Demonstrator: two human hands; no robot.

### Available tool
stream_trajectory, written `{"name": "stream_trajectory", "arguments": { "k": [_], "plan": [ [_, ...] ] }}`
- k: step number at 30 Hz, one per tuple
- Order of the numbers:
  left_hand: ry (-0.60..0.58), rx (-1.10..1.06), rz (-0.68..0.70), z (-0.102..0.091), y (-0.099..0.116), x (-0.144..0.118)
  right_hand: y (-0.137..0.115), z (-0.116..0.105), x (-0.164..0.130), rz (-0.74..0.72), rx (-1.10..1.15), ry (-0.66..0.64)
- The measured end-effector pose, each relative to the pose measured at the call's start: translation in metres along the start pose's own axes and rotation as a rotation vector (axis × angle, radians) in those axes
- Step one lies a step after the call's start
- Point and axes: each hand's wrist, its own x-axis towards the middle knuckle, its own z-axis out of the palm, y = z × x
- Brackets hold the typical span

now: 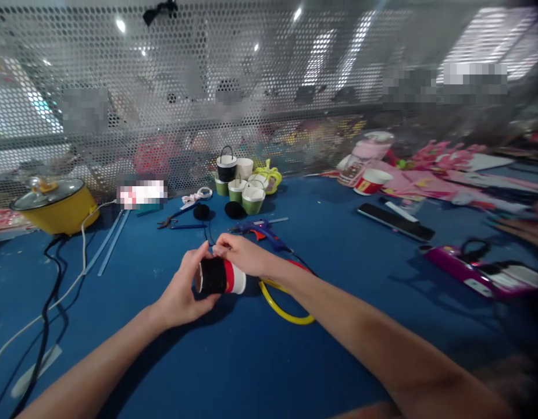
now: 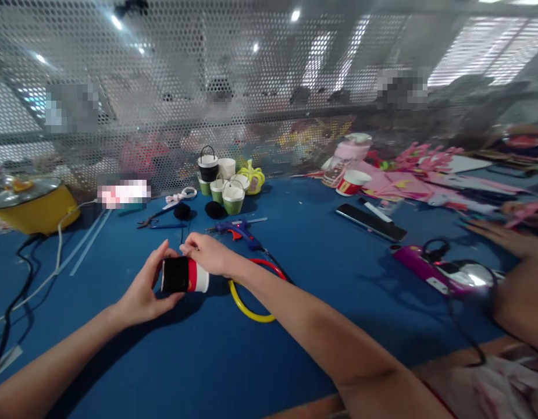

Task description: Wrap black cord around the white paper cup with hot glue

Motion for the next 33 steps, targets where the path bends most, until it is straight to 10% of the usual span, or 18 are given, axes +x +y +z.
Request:
{"name": "stream_trajectory", "arguments": {
  "k": [6, 19, 33],
  "plan": [
    [-0.002, 0.116, 0.071, -0.002, 0.004, 0.002, -0.003, 0.001, -0.004, -0.079, -0.124, 0.114],
    [-0.107, -0.093, -0.281, 0.000, -0.001, 0.003, 0.013, 0.021, -0.019, -0.184, -0.219, 0.328],
    [-0.111, -0.234, -0.327, -0.001, 0.005, 0.002, 0.005, 0.018, -0.027, -0.220, -0.141, 0.264]
  ]
}}
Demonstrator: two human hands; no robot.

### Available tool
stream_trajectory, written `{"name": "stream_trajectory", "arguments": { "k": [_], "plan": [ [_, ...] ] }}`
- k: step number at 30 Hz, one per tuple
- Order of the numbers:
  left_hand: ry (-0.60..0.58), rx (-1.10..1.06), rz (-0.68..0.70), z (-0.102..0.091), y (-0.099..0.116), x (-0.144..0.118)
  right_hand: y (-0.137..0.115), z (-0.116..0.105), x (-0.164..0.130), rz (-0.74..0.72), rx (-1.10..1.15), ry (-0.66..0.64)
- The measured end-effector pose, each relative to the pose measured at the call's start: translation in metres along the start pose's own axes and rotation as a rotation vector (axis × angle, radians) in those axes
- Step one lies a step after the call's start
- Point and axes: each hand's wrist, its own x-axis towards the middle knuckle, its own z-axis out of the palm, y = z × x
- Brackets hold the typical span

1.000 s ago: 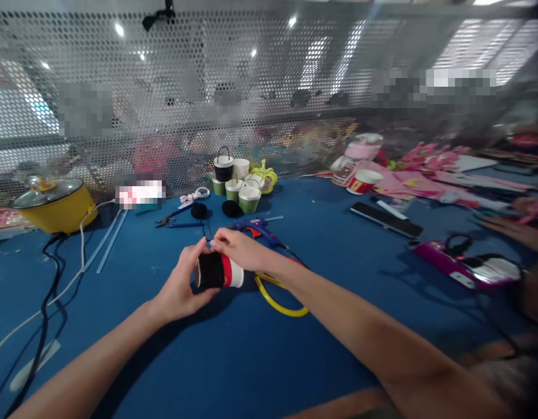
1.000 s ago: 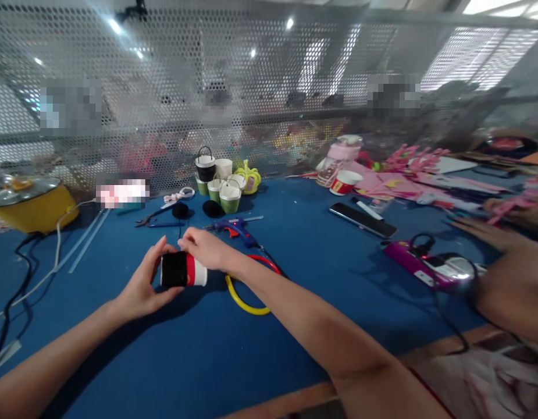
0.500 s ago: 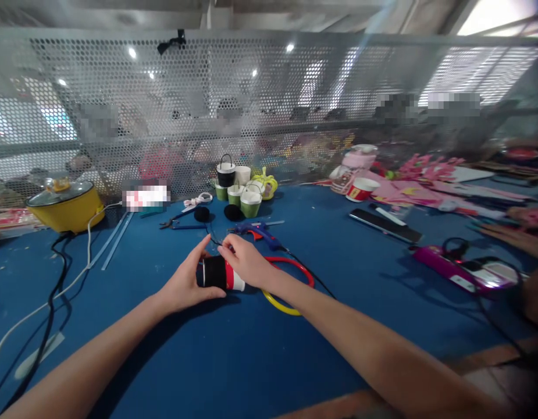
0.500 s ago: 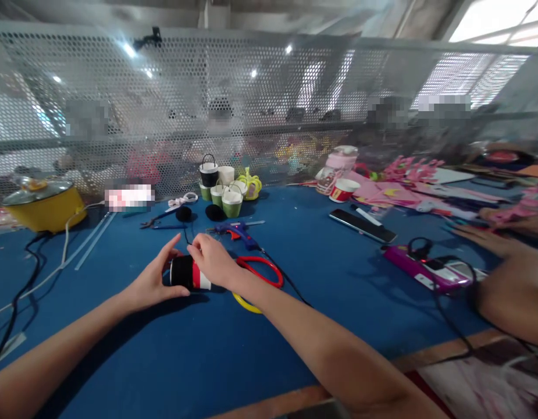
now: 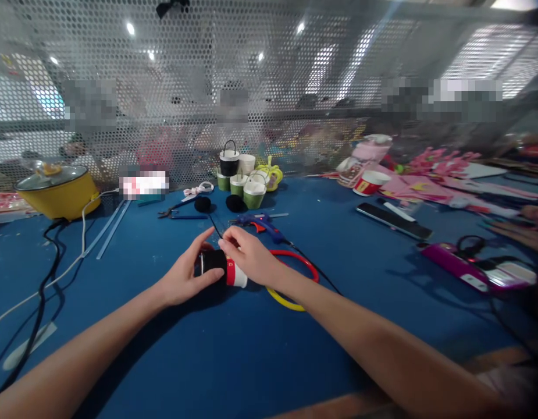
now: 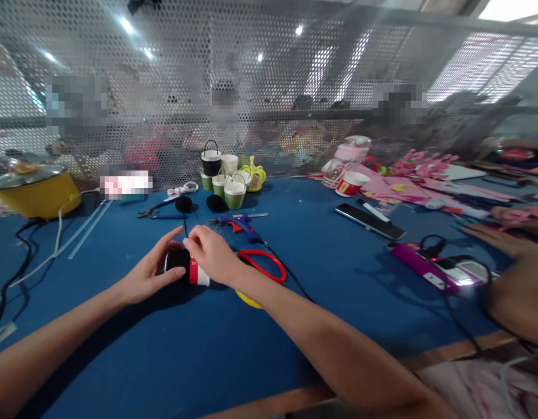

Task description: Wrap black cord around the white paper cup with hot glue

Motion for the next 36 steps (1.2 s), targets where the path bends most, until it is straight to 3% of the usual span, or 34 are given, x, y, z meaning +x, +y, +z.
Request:
{"name": "stream_trajectory", "arguments": {
  "k": [16, 24, 32, 36],
  "plan": [
    [0.034, 0.019, 0.116, 0.004, -0.002, -0.002, 0.000, -0.001, 0.001, 0.089, 0.027, -0.052],
    [0.042, -0.015, -0.078, 0.005, 0.007, -0.001, -0.002, 0.007, -0.004, 0.010, -0.065, 0.024],
    [0.084, -0.084, -0.151, 0.011, 0.014, 0.000, -0.005, 0.010, -0.007, -0.048, -0.092, 0.013],
    [0.118, -0.100, -0.195, 0.012, 0.015, 0.000, -0.007, 0.003, -0.002, 0.003, 0.001, 0.013]
  ]
}}
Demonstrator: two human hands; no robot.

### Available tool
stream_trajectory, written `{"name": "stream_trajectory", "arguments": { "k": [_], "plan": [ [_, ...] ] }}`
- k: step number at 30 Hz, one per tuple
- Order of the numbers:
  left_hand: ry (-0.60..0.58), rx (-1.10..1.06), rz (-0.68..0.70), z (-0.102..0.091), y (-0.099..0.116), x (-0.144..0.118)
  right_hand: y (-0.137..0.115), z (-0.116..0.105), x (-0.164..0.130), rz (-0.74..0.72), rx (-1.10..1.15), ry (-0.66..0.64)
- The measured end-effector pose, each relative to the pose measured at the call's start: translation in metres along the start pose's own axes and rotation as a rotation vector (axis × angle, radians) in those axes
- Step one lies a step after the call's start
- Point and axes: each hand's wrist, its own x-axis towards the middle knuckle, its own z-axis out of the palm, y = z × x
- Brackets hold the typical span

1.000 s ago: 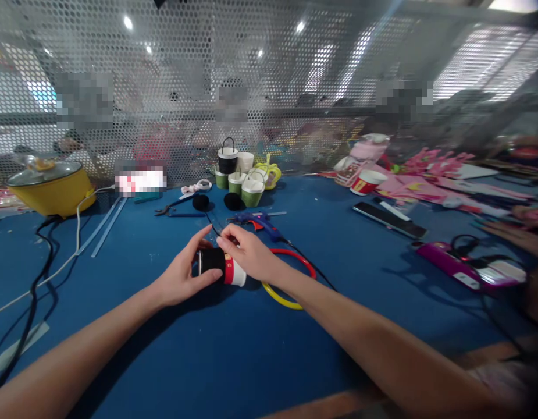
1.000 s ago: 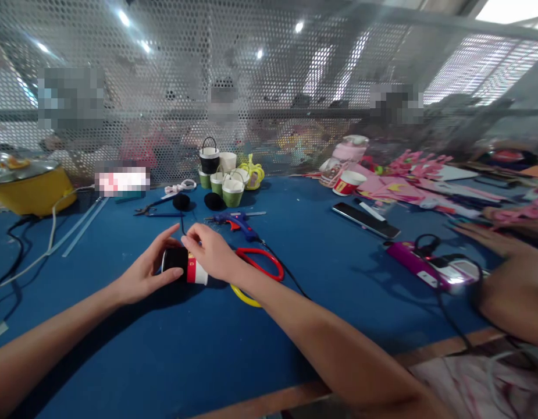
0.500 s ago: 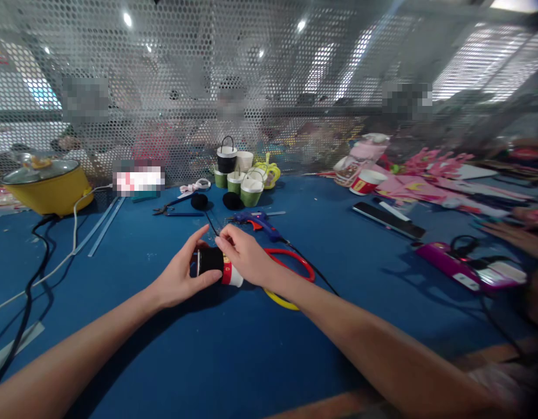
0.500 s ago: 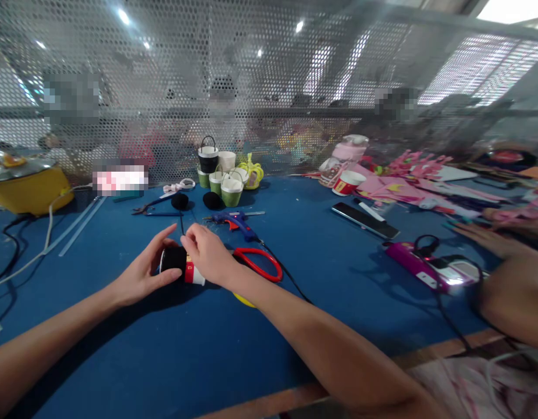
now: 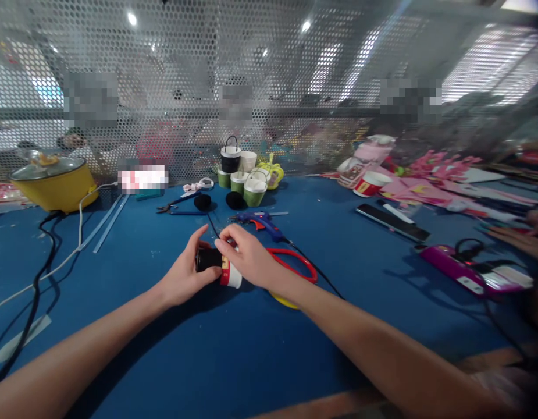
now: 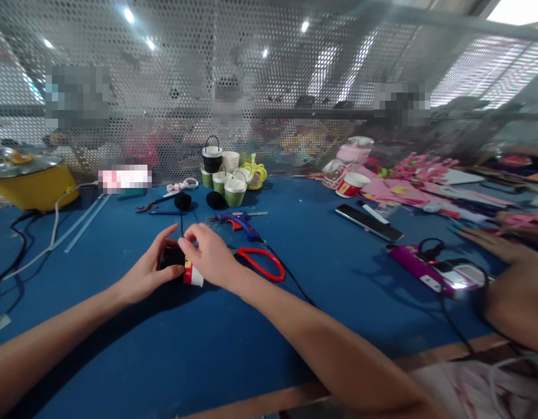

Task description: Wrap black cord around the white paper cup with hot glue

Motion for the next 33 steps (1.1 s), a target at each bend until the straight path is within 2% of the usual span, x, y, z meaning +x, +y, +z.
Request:
{"name": "stream_trajectory", "arguments": {
  "k": [2, 5, 11, 14, 16, 21, 24, 26, 29, 33],
  "plan": [
    [0.001, -0.024, -0.004, 0.001, 0.001, 0.000, -0.003, -0.005, 0.007, 0.052, 0.086, -0.016],
    [-0.056, -0.060, 0.001, 0.002, 0.003, -0.001, -0.010, -0.009, 0.028, 0.112, 0.156, -0.063],
    [-0.207, -0.153, 0.040, 0.001, 0.006, -0.005, -0.026, 0.004, 0.091, 0.057, 0.019, -0.182],
    [-0.218, -0.208, 0.087, 0.000, 0.006, -0.007, -0.028, 0.006, 0.111, 0.077, -0.017, -0.277],
    [-0.192, -0.237, 0.132, 0.000, 0.005, -0.006, -0.022, -0.003, 0.115, 0.120, -0.069, -0.279],
    [-0.094, -0.215, 0.222, -0.001, 0.001, -0.004, 0.015, -0.054, 0.091, 0.289, -0.274, -0.063],
    [-0.056, -0.164, 0.245, -0.002, -0.004, -0.002, 0.042, -0.077, 0.061, 0.409, -0.423, -0.023],
    [-0.026, -0.132, 0.240, -0.004, -0.007, -0.002, 0.058, -0.080, 0.043, 0.483, -0.467, -0.057],
    [-0.027, -0.091, 0.231, -0.005, -0.009, 0.000, 0.074, -0.071, 0.028, 0.551, -0.475, -0.071],
    [-0.046, -0.034, 0.193, -0.004, -0.009, 0.001, 0.080, -0.059, 0.028, 0.574, -0.430, 0.031]
  ]
}}
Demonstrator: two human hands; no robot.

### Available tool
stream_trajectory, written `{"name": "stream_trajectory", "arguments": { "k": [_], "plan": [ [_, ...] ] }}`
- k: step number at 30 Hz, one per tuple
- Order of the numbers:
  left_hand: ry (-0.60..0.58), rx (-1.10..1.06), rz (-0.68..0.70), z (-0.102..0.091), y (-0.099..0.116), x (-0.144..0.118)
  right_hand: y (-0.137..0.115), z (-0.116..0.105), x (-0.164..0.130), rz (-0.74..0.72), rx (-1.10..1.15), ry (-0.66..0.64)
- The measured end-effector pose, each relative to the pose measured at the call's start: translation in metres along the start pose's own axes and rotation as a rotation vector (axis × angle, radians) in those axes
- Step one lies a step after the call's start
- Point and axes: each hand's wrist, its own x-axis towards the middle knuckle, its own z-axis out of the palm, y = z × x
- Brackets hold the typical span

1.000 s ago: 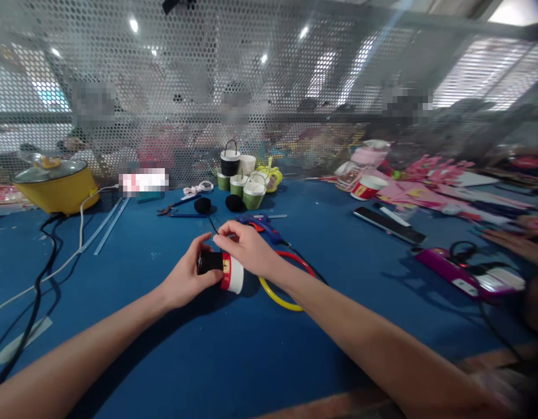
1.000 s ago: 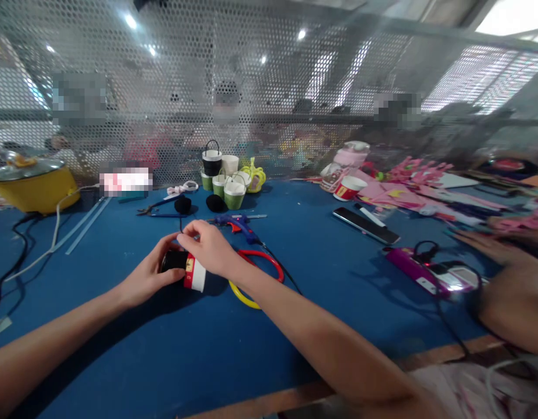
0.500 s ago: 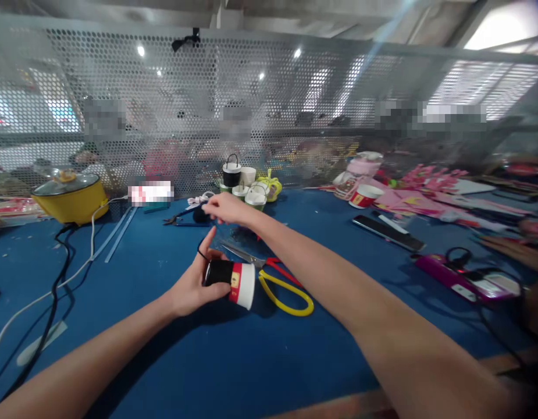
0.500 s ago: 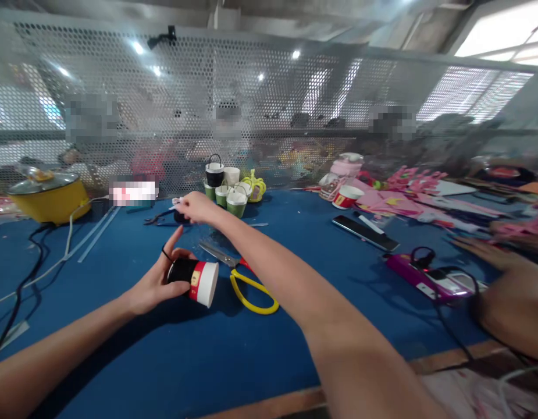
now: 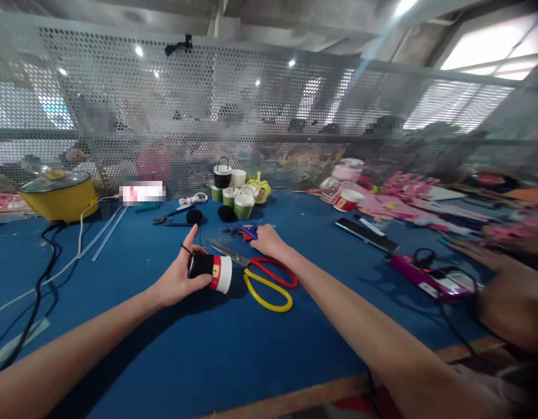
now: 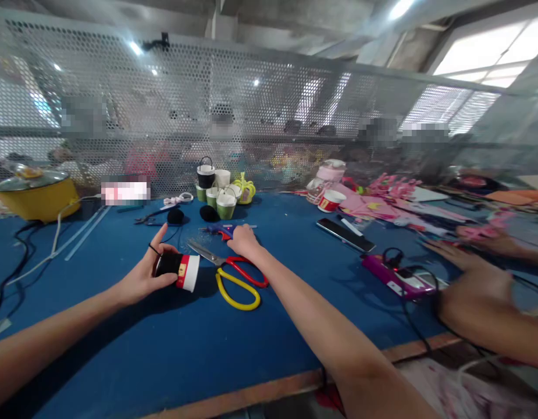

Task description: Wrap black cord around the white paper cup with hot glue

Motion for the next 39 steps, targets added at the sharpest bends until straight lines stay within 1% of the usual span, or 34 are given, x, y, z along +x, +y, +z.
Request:
{"name": "stream_trajectory", "arguments": {
  "k": [3, 6, 8, 10, 11, 13, 15, 17, 18, 21, 23, 30, 33, 37, 39],
  "plan": [
    [0.005, 0.012, -0.019, 0.000, 0.000, -0.001, -0.003, -0.004, -0.003, 0.016, 0.107, 0.033],
    [0.042, -0.008, -0.017, -0.001, -0.003, -0.004, -0.008, -0.018, -0.016, -0.020, 0.240, 0.020],
    [0.065, -0.030, -0.011, -0.001, -0.005, -0.006, -0.012, -0.029, -0.029, -0.071, 0.318, -0.019],
    [0.077, -0.047, -0.007, -0.001, -0.006, -0.008, -0.017, -0.038, -0.045, -0.138, 0.431, -0.111],
    [0.080, -0.052, -0.007, -0.002, -0.006, -0.009, -0.019, -0.040, -0.053, -0.165, 0.469, -0.133],
    [0.084, -0.058, -0.011, -0.002, -0.006, -0.010, -0.024, -0.043, -0.068, -0.224, 0.488, -0.158],
    [0.091, -0.064, -0.016, -0.002, -0.005, -0.011, -0.028, -0.044, -0.083, -0.273, 0.502, -0.223],
    [0.100, -0.069, -0.024, -0.003, -0.004, -0.011, -0.031, -0.043, -0.095, -0.284, 0.467, -0.278],
    [0.104, -0.072, -0.032, -0.003, -0.003, -0.011, -0.033, -0.043, -0.099, -0.285, 0.421, -0.275],
    [0.118, -0.084, -0.042, -0.003, -0.002, -0.011, -0.036, -0.044, -0.109, -0.346, 0.245, -0.177],
    [0.130, -0.083, -0.049, -0.002, -0.001, -0.011, -0.037, -0.043, -0.112, -0.409, 0.178, -0.132],
    [0.137, -0.016, -0.069, -0.003, 0.001, -0.010, -0.032, -0.040, -0.115, -0.432, 0.033, -0.171],
    [0.130, -0.018, -0.066, -0.002, 0.003, -0.009, -0.030, -0.039, -0.116, -0.484, 0.011, -0.152],
    [0.133, -0.048, -0.072, -0.001, 0.005, -0.009, -0.031, -0.037, -0.116, -0.589, -0.016, -0.093],
    [0.128, -0.065, -0.072, -0.001, 0.005, -0.009, -0.032, -0.037, -0.116, -0.597, -0.031, -0.072]
  ]
}}
